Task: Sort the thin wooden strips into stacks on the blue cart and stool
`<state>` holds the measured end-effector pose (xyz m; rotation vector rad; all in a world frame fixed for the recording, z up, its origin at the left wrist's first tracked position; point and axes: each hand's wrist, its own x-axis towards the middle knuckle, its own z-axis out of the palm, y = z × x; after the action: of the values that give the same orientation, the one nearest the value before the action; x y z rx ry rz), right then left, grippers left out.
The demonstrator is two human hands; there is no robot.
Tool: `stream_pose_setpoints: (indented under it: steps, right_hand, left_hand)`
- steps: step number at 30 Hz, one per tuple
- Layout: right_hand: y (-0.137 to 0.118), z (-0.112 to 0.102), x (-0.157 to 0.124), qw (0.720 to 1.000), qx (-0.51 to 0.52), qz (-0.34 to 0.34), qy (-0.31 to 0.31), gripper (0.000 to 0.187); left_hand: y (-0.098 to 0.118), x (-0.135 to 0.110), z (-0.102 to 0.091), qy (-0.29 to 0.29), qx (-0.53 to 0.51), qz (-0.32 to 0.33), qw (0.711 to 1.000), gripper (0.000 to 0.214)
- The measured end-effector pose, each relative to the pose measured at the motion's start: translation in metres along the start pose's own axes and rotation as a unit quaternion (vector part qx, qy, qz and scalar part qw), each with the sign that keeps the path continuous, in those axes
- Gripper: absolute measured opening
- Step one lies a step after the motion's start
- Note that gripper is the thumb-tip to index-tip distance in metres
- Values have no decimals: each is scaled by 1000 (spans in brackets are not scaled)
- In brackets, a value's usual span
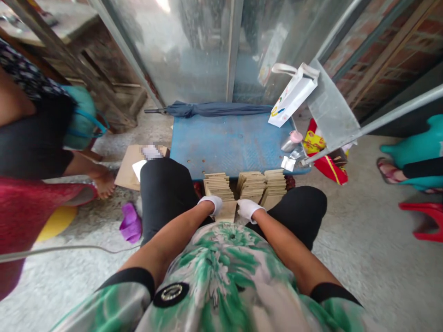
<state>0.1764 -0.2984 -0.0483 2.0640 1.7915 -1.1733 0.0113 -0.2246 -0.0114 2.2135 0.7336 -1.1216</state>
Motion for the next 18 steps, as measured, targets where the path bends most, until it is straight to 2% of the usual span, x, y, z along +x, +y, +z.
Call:
stream_pose_setpoints:
  steps: [4,10,18]
  right_hand:
    - [-7,-5,9,998,-42,-9,-55,26]
    - [-19,-3,12,994,-62,3,-93,26]
    - [-23,-1,12,994,-72,19,-81,31]
  left_hand:
    - [1,-2,2,-18,-3,-12,1000,48]
    - [1,0,10,-26,-15,-16,999,46]
    - [3,1,5,23,-48,-50,997,43]
